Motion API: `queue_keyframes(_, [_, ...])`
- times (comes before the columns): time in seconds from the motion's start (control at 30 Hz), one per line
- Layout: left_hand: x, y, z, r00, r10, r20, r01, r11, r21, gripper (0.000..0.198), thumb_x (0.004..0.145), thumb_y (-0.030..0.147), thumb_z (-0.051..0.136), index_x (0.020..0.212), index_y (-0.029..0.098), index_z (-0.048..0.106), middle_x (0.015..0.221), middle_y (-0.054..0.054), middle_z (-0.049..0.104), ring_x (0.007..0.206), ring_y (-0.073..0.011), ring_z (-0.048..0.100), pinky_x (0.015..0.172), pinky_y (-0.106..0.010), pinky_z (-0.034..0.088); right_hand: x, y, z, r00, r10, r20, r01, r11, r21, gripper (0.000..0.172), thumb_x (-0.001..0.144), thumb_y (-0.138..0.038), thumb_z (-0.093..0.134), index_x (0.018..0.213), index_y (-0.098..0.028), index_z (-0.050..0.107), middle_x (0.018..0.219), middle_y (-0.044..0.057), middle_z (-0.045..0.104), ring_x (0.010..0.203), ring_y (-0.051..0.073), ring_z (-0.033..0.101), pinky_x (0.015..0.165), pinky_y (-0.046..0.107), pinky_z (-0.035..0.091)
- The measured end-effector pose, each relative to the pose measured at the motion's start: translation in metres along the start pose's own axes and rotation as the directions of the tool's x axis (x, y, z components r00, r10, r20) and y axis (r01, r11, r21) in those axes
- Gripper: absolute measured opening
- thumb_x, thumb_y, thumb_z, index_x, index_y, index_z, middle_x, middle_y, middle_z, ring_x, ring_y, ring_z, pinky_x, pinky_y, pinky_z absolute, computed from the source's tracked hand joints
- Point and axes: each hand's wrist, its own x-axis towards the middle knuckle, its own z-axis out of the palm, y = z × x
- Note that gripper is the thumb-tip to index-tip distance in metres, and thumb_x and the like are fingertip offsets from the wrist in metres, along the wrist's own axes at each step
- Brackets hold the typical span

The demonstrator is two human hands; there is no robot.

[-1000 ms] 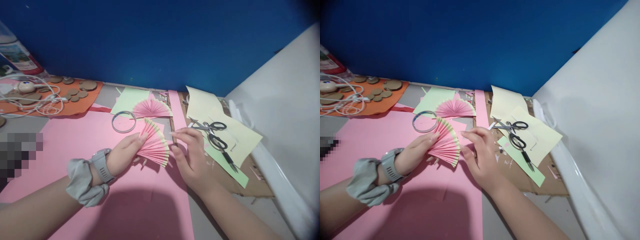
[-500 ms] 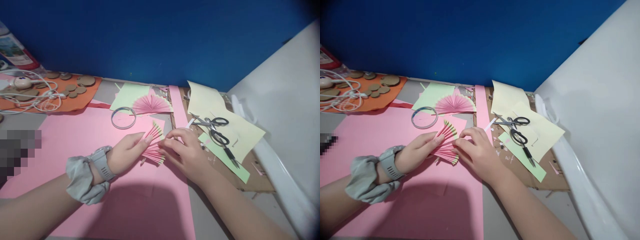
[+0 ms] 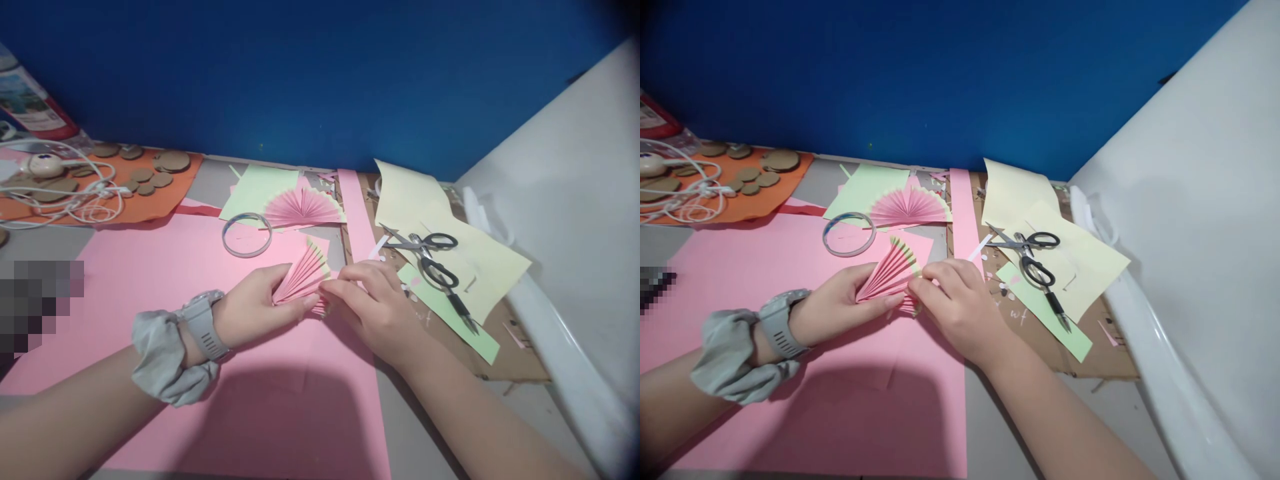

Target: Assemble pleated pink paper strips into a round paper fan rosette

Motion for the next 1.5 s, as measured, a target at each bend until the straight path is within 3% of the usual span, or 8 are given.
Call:
queue_keyframes(0.13, [0.001, -0.001, -0.001, 1.0, 0.012, 0.013, -0.011, 0.997, -0.07, 0.025, 0.084, 0.036, 0.051, 0.082, 0.012, 0.058, 0.069, -0.001, 0.06, 0.063, -0.0127, 0.057, 0.059, -0.024, 0.047, -0.003, 0.007, -0.001, 0.981, 0.192, 0.002, -0.187, 0.95, 0.251, 0.04, 0.083, -0.031, 0.055, 0.119, -0.017, 0.044, 0.108, 0.012, 0.05, 0.103, 0.023, 0.048, 0.089, 0.039, 0.042])
queue_keyframes(0.3, [0.003, 0.0, -0.002, 0.997, 0.015, 0.078, 0.009, 0.956, -0.293, 0.026, 0.087, 0.035, 0.046, 0.078, 0.011, 0.055, 0.061, -0.001, 0.059, 0.052, -0.0093, 0.055, 0.05, -0.02, 0.043, -0.006, 0.003, 0.002, 0.921, 0.251, 0.297, -0.369, 0.805, 0.464, 0.111, 0.061, -0.061, 0.066, 0.142, -0.023, 0.001, 0.133, 0.015, 0.038, 0.121, 0.031, 0.041, 0.094, 0.046, 0.042])
queue_keyframes(0.5, [0.0, -0.005, 0.002, 0.994, 0.028, 0.106, 0.007, 0.949, -0.314, 0.042, 0.092, 0.043, 0.029, 0.074, 0.012, 0.052, 0.055, -0.001, 0.055, 0.047, -0.009, 0.048, 0.048, -0.022, 0.04, 0.0, -0.003, 0.002, 0.893, 0.285, 0.347, -0.422, 0.798, 0.43, 0.076, 0.083, -0.04, 0.055, 0.142, -0.029, 0.009, 0.143, 0.008, 0.033, 0.127, 0.025, 0.038, 0.099, 0.04, 0.039])
queue_keyframes(0.7, [-0.004, -0.004, 0.003, 0.996, -0.029, 0.079, 0.054, 0.942, -0.33, 0.042, 0.092, 0.044, 0.028, 0.068, 0.015, 0.048, 0.051, 0.003, 0.047, 0.044, -0.0074, 0.039, 0.044, -0.02, 0.035, -0.001, -0.001, 0.001, 0.905, 0.244, 0.348, -0.387, 0.811, 0.439, 0.093, 0.07, -0.048, 0.066, 0.142, -0.028, 0.011, 0.137, 0.008, 0.043, 0.117, 0.027, 0.049, 0.092, 0.04, 0.045])
queue_keyframes(0.87, [-0.003, -0.003, 0.003, 0.993, -0.01, 0.117, 0.056, 0.916, -0.397, 0.03, 0.091, 0.038, 0.036, 0.085, 0.015, 0.054, 0.075, -0.002, 0.055, 0.075, -0.0139, 0.053, 0.068, -0.025, 0.044, -0.004, -0.002, 0.003, 0.932, 0.223, 0.286, -0.341, 0.808, 0.481, 0.087, 0.076, -0.04, 0.063, 0.142, -0.029, 0.007, 0.139, 0.01, 0.038, 0.119, 0.027, 0.045, 0.095, 0.042, 0.041])
queue_keyframes(1.2, [-0.006, 0.013, -0.006, 0.927, 0.074, 0.368, -0.102, 0.993, 0.056, 0.045, 0.093, 0.041, 0.023, 0.07, 0.015, 0.053, 0.066, 0.0, 0.052, 0.061, -0.0117, 0.045, 0.062, -0.023, 0.036, 0.0, 0.001, 0.002, 0.943, 0.2, 0.265, -0.32, 0.765, 0.56, 0.075, 0.075, -0.038, 0.065, 0.138, -0.026, 0.025, 0.109, 0.007, 0.054, 0.096, 0.021, 0.054, 0.081, 0.035, 0.046])
queue_keyframes(1.3, [-0.007, 0.017, -0.005, 0.91, 0.034, 0.414, -0.157, 0.95, 0.268, 0.037, 0.085, 0.047, 0.042, 0.068, 0.016, 0.055, 0.058, 0.003, 0.048, 0.051, -0.01, 0.04, 0.051, -0.022, 0.029, 0.002, -0.001, -0.001, 0.956, 0.14, 0.26, -0.275, 0.738, 0.616, 0.063, 0.074, -0.037, 0.066, 0.13, -0.026, 0.039, 0.105, 0.006, 0.054, 0.095, 0.019, 0.053, 0.082, 0.033, 0.045])
queue_keyframes(1.5, [-0.007, 0.006, 0.004, 0.954, 0.064, 0.294, -0.19, 0.886, 0.423, 0.033, 0.084, 0.049, 0.045, 0.076, 0.018, 0.055, 0.061, 0.003, 0.053, 0.053, -0.0114, 0.046, 0.051, -0.022, 0.029, 0.004, -0.001, 0.001, 0.958, 0.183, 0.219, -0.283, 0.705, 0.651, 0.025, 0.078, -0.033, 0.063, 0.098, -0.022, 0.057, 0.097, 0.006, 0.052, 0.097, 0.019, 0.051, 0.082, 0.036, 0.044])
